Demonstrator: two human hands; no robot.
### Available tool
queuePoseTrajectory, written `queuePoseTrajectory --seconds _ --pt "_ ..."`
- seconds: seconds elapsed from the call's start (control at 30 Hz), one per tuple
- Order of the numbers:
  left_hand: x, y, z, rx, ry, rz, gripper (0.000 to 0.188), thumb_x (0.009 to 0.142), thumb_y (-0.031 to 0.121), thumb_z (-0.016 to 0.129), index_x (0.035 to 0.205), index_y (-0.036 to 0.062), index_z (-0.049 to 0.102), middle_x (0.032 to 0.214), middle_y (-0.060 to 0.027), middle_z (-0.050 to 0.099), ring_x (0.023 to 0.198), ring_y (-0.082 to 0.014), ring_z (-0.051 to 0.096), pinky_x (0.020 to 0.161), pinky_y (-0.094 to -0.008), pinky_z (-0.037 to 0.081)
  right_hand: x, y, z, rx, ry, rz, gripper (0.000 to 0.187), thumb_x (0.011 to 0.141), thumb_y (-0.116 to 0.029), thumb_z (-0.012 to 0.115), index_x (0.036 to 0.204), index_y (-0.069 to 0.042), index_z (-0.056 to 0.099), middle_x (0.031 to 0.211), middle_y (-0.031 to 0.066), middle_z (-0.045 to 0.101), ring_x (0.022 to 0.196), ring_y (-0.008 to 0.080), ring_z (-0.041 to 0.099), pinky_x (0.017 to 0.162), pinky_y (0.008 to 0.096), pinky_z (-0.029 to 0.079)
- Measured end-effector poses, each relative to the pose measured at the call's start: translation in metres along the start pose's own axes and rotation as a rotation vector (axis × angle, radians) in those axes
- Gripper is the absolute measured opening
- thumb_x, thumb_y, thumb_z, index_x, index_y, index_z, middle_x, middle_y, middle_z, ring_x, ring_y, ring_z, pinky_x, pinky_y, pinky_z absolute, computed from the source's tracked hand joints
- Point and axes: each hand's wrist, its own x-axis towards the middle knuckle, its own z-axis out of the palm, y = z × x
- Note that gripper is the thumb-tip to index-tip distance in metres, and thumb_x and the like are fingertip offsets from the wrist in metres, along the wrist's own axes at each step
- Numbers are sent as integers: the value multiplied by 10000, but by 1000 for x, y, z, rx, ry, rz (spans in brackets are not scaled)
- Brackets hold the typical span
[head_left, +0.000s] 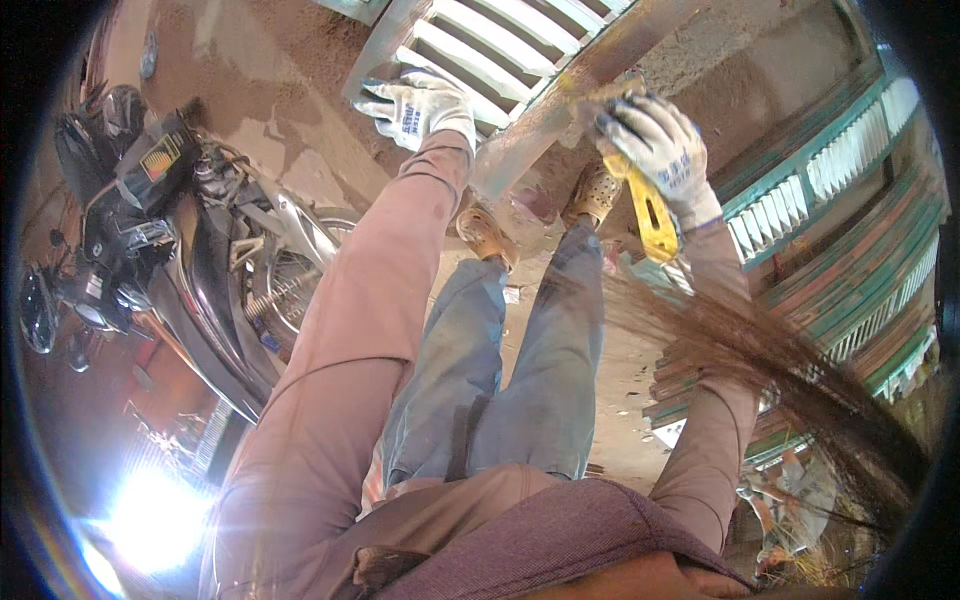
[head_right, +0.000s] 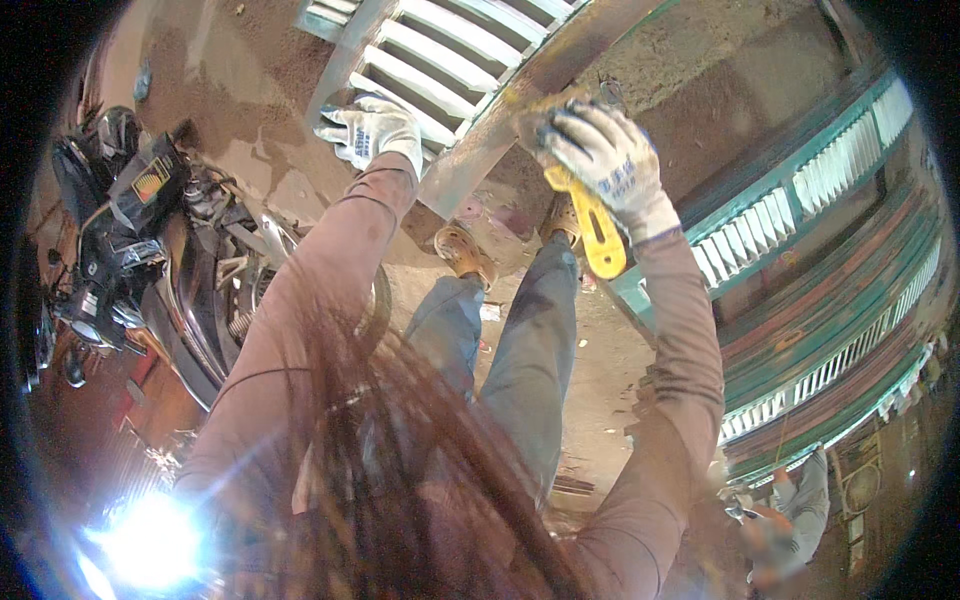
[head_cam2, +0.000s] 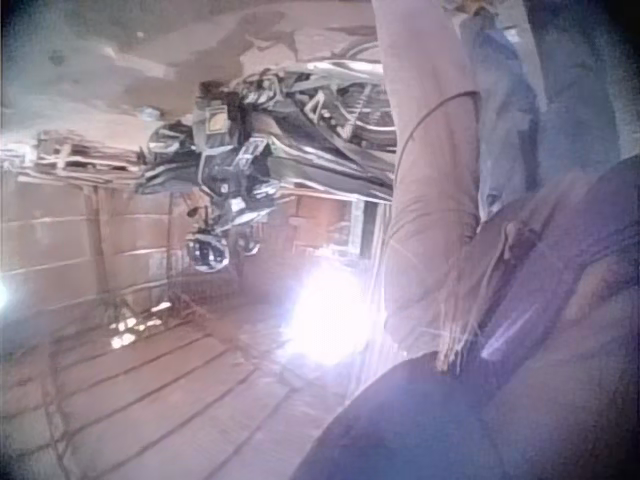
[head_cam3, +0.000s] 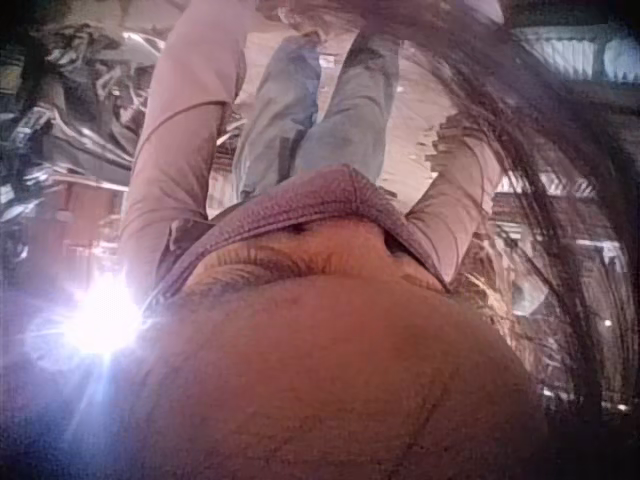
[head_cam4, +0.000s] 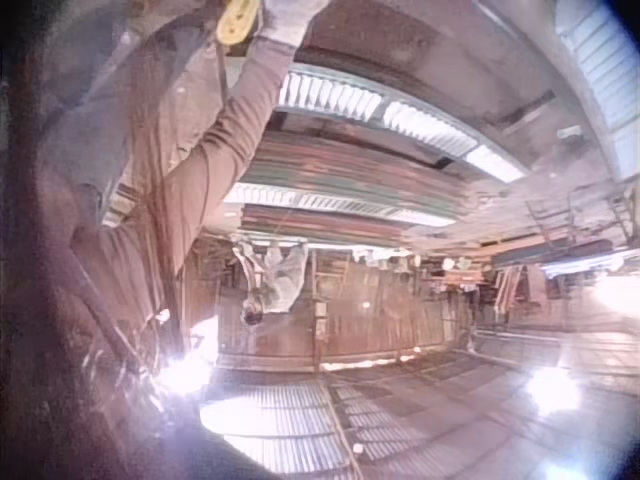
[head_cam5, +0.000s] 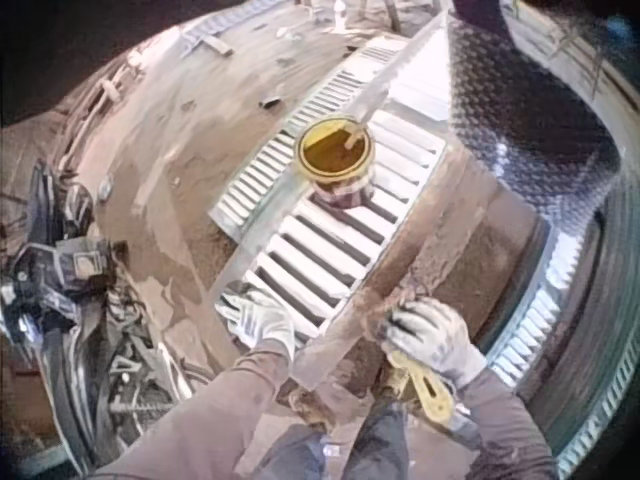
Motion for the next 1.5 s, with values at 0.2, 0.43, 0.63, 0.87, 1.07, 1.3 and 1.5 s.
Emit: queuePoseTrajectory --seconds 0.2,0.43,0.63,0.87,1.07,1.3,1.5 --pt "-1 0 3 -3 -13 24 665 955 348 370 1498 3 201 1540 -307 158 1330 -501 344 1098 -516 337 -9 -37 29 -61 -210 81 366 780 -234 603 1145 -239 635 1166 -36 603 1136 182 570 1013 393 457" --pt "2 -19 -8 41 -2 167 679 947 351 371 1496 -9 198 1535 -315 156 1320 -514 341 1092 -524 340 5 -65 -12 15 -213 201 361 768 -241 643 1117 -154 657 1114 47 662 1009 223 642 894 380 507" --pt "3 -15 -9 80 8 319 692 940 354 373 1495 -19 195 1532 -323 154 1312 -525 338 1087 -532 344 24 -15 -1 -168 -157 382 365 772 -167 650 1137 -147 664 1140 57 678 1018 242 654 867 354 527" --pt "2 -21 -22 -45 -86 336 729 898 386 442 1508 51 224 1544 -289 159 1293 -528 339 1033 -566 395 22 -72 18 -209 -251 306 356 768 -232 680 1124 -231 668 1102 -8 683 1032 209 646 863 369 513" --pt "11 -38 -19 -57 11 481 736 870 365 478 1495 41 265 1526 -299 194 1327 -569 259 1113 -595 258 20 -125 29 -216 -229 232 330 775 -240 658 1103 -209 654 1062 -32 668 963 180 639 821 348 508" --pt "12 -37 -20 -31 122 550 637 866 296 502 1428 23 378 1485 -285 300 1350 -553 240 1115 -621 217 9 -186 24 -211 -424 225 357 774 -200 629 1129 -157 641 1114 29 632 987 218 601 833 374 498" --pt "32 -37 -26 -162 134 531 560 894 305 510 1371 19 448 1446 -279 355 1328 -543 291 1131 -586 235 4 -157 7 266 -10 446 226 811 -136 679 1031 -109 720 997 73 709 936 261 679 830 366 536"
